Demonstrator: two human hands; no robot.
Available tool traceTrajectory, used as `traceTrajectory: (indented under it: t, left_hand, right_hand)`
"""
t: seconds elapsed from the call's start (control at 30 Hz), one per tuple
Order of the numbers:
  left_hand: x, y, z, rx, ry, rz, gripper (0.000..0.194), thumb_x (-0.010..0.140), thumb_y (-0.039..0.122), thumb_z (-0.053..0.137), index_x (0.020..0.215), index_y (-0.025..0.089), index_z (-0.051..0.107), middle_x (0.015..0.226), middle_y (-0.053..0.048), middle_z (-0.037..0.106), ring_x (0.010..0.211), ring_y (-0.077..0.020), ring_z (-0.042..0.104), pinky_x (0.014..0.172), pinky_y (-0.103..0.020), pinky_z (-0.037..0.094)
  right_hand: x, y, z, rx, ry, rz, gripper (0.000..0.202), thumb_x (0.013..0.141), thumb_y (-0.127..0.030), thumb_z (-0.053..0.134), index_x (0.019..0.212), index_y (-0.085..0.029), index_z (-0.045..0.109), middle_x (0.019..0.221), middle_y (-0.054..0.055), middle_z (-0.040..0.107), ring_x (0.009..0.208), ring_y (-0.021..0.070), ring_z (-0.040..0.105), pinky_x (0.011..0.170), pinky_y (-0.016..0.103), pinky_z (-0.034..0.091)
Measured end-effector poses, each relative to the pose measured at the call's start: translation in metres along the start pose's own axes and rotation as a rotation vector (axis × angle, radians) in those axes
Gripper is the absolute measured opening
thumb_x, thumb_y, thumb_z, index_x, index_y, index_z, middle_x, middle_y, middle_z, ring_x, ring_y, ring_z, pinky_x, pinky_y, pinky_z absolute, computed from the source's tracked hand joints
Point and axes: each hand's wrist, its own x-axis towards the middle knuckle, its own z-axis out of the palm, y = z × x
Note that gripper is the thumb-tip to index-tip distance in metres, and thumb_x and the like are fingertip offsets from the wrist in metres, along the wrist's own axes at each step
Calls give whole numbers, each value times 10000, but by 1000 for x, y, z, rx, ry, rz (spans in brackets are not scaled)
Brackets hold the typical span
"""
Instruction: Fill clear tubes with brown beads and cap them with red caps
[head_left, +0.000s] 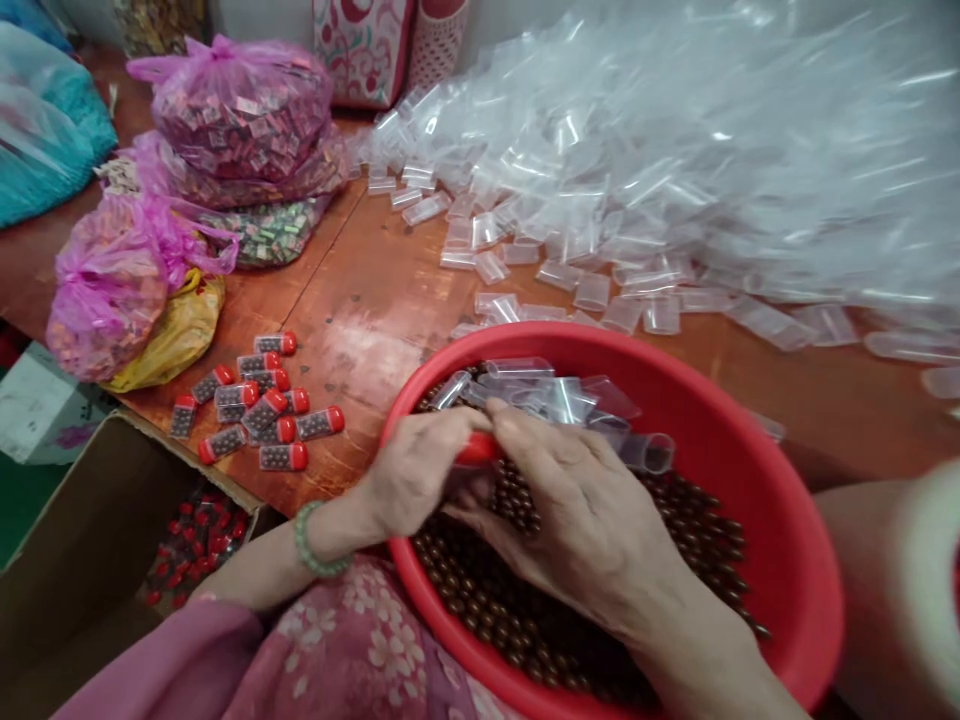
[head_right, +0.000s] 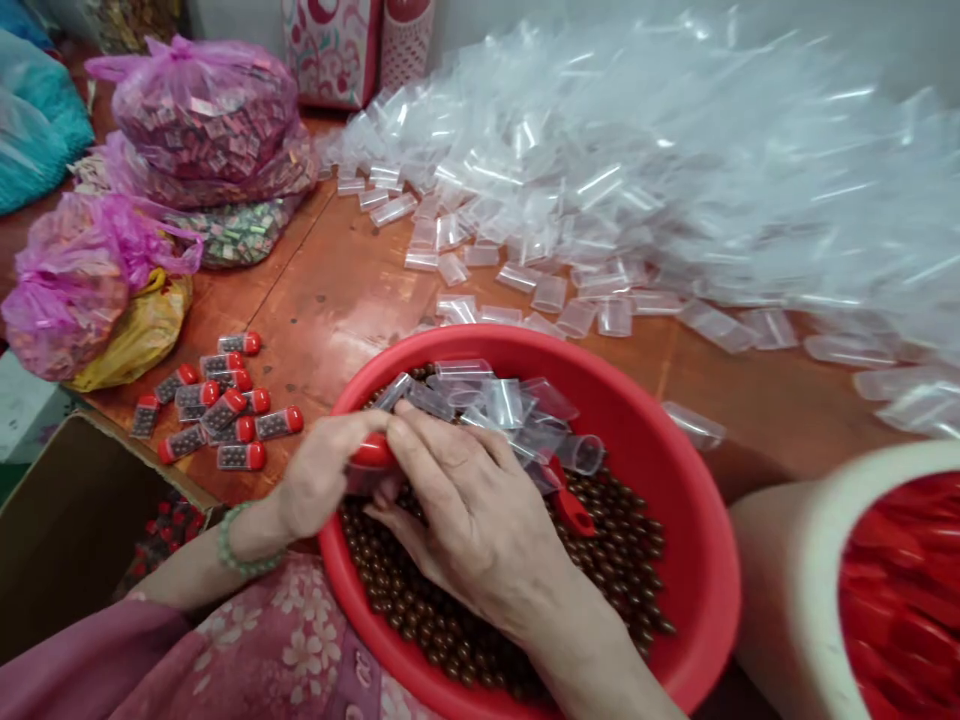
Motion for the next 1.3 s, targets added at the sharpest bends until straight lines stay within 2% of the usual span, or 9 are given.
traceTrajectory:
  t: [0.1,0.23,0.33,0.4,0.6,0.83,1.0,1.17,1.3]
  left_hand:
    - [-8,-3,-49,316,316,412,350,923,391,390,1041,228,677,838,-24,677,797,-175,625,751,-306,465]
    - [-1,-14,-128,883,781,587,302,927,374,424,1047,257,675,848,-1,686,947,-202,647,803,-337,423]
    - [6,-21,-167,1076,795,636,211,903,339,499,981,246,672,844,-38,698,1048,-256,628,852,-415,419]
    - [10,-24,-174,1123,746,657,228,891,327,523,1036,208,652,959,-59,697,1148,-294,581,946,-468,394]
    - [36,-14,-124,1127,624,774,227,911,295,509,1059,173,631,1082,-76,686,1062,-262,617,982,-462,467]
    - [50,12,-56,1037,251,934,234,895,222,541,1092,128,627,1092,-104,683,1021,-206,618,941,-365,506]
    - [47,22,-41,1308,-109,1007,370,831,33,480,1174,104,602,1207,-109,640,1173,-246,501,1055,-420,429]
    - [53,31,-38,1592,-221,971,355,872,28,419,1147,127,620,1269,-124,599,1214,-284,467,995,-445,442]
    - [55,38,-32,1786,-235,967,208,924,127,431,951,108,637,1097,-151,632,1114,-320,518,901,-469,443]
  right_hand:
    - [-5,14,-4,-38,-29,162,683,880,-321,623,1471,-172,314,1261,194,622,1114,323,622,876,473,533]
    - [-23,44,-8,-128,-187,426,284,914,-306,558,1160,-176,612,1033,132,698,913,291,678,793,448,554]
    - [-31,56,-10,-113,-280,551,207,933,-264,511,1064,-171,641,957,105,694,847,253,678,755,401,552]
    - [-30,58,-11,-82,-297,566,201,936,-249,501,1053,-171,644,979,104,681,856,239,670,776,393,547]
    - [-15,48,-6,-26,-269,489,183,903,-268,572,1042,-186,657,991,101,625,900,243,626,795,402,544]
    - [27,44,11,-58,-362,346,139,923,-231,547,956,-136,643,978,129,637,934,256,603,828,411,520]
    - [40,43,13,-129,-469,341,184,953,-186,481,880,-139,643,899,99,640,832,213,606,765,342,483]
    - [28,36,11,-309,-364,316,211,935,-103,433,1014,-127,627,964,130,643,838,240,591,732,360,437]
    - [26,33,14,-307,-393,327,178,936,-147,467,880,-151,636,855,105,629,743,223,579,666,343,415]
